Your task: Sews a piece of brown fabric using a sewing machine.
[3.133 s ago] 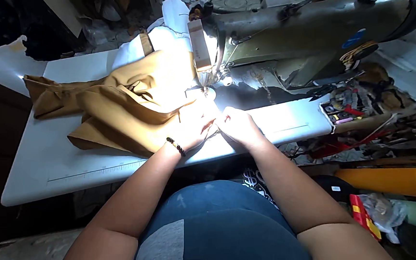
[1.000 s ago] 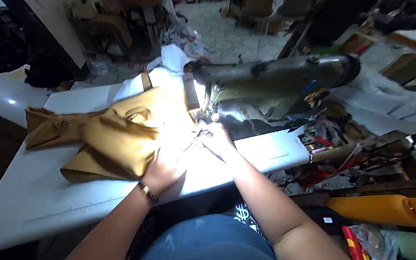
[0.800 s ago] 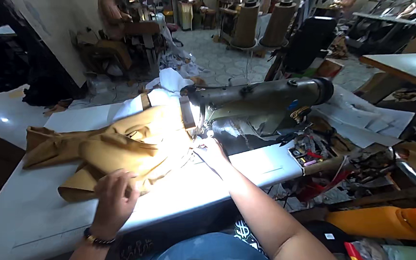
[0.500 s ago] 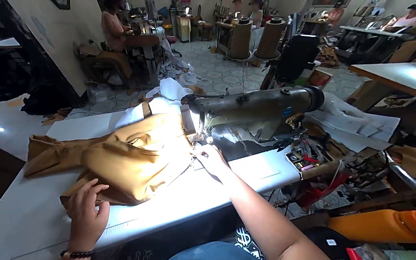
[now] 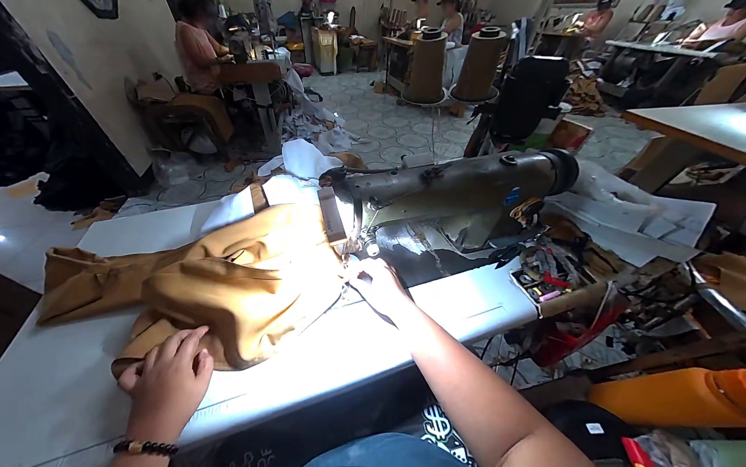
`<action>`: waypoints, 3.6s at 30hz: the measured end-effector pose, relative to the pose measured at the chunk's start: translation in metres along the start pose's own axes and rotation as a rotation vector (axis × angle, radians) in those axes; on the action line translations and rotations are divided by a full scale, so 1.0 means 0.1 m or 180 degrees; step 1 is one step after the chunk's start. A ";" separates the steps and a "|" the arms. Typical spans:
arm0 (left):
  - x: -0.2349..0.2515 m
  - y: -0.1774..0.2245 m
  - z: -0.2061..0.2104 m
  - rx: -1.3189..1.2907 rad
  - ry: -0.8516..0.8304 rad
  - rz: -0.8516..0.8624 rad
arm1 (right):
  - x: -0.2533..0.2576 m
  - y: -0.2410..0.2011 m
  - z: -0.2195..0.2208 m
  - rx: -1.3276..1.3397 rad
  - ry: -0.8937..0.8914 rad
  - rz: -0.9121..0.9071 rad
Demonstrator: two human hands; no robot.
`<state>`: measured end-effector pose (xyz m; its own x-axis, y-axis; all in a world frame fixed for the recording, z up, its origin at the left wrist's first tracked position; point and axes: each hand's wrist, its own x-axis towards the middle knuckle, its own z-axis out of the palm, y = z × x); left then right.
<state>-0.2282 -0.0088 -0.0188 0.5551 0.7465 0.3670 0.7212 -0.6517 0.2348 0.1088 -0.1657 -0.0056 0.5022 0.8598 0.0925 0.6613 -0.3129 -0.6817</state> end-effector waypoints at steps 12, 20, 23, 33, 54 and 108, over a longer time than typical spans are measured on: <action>0.38 -0.51 -0.50 0.0631 -0.1462 -0.0422 | -0.03 -0.03 0.00 0.1103 -0.0181 0.0119; 0.32 -0.52 -1.18 -0.0351 0.0609 0.0926 | -0.14 -0.09 -0.28 0.3019 -0.0870 0.1099; 0.28 -0.65 -1.27 -0.0028 0.0310 0.0996 | -0.62 -0.16 -0.16 0.3603 -0.1108 0.1327; 0.60 1.39 -0.71 -0.0638 -0.1283 0.1729 | -0.99 -0.33 -0.03 0.2138 -0.1080 0.0579; 0.79 1.80 0.26 -0.0410 -0.2254 0.1280 | -0.60 0.07 -0.19 0.0565 0.0008 0.0676; 0.18 1.59 0.56 -0.1233 -0.1531 0.2070 | -0.68 0.00 0.16 -0.0621 0.0628 -0.0922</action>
<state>-0.0805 -0.0912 -0.0252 0.9817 0.1326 0.1370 0.0614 -0.9001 0.4313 0.0654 -0.2179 -0.0240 0.3644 0.8355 0.4112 0.8751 -0.1562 -0.4581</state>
